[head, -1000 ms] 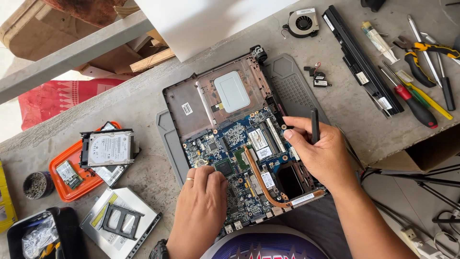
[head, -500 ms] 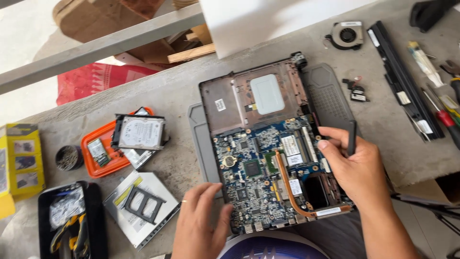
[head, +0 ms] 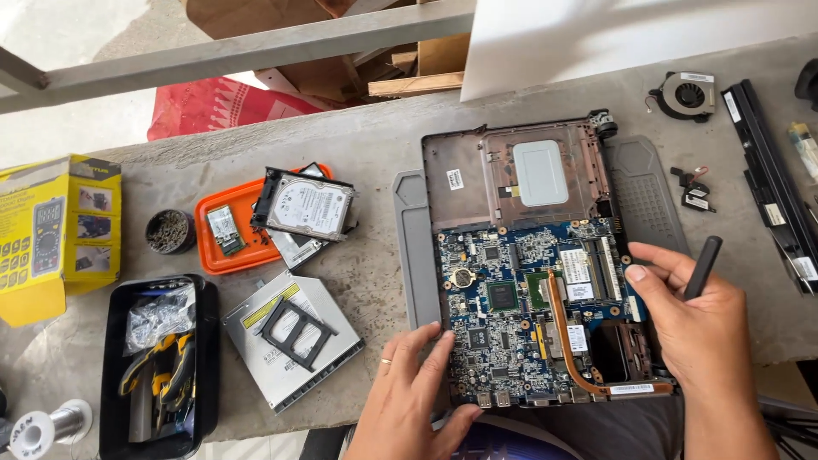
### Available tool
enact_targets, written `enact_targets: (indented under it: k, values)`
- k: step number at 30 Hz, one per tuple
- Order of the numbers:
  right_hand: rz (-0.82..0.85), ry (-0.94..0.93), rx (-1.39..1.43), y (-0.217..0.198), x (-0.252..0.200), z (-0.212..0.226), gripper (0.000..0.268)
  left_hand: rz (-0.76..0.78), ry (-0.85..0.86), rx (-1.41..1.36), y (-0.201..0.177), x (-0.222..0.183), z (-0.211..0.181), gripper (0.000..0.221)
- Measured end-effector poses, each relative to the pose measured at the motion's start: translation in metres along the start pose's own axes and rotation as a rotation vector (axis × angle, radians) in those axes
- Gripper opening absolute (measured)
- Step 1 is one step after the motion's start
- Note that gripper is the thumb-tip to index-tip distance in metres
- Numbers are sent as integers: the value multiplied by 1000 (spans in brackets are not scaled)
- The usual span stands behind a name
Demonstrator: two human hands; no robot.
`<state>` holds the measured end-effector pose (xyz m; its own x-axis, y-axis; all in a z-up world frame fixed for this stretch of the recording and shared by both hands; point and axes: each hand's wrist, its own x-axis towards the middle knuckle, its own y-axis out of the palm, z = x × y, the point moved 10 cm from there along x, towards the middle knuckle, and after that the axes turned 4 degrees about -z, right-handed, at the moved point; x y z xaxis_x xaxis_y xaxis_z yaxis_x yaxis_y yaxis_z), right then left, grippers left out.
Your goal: Disassembling a laptop by removing screws and disconnecting cables to extract the motherboard from the chassis.
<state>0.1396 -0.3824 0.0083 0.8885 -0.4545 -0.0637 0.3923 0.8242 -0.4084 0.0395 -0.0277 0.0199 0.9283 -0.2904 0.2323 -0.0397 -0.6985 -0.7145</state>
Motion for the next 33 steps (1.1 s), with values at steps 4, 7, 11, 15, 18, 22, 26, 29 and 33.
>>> enact_targets:
  k: [4, 7, 11, 15, 18, 22, 26, 29, 33]
  values:
    - [19, -23, -53, 1, 5, -2, 34, 22, -8, -37, -5, 1, 0, 86]
    - [36, -54, -67, 1, 4, -3, 33, 47, -54, -129, -8, 3, 1, 87]
    - [35, -51, -59, 3, -2, 4, 35, -23, -140, -251, -8, 0, 8, 88]
    - [40, -59, -25, 4, -4, 3, 35, -63, -235, -291, -4, -1, 8, 82]
    - [35, -85, -34, 4, -6, 7, 35, -102, -256, -307, -3, -2, 6, 82]
    - [22, -100, -77, 0, -7, 5, 33, -113, -284, -346, 3, -4, 3, 81]
    - [10, -124, -107, -2, -11, 13, 32, -153, -325, -369, 5, -5, 2, 79]
    - [9, -133, -101, -4, -14, 12, 32, -148, -356, -376, 7, -6, 4, 78]
    - [9, -145, -72, -4, -15, 13, 32, -151, -349, -330, 6, -4, -1, 79]
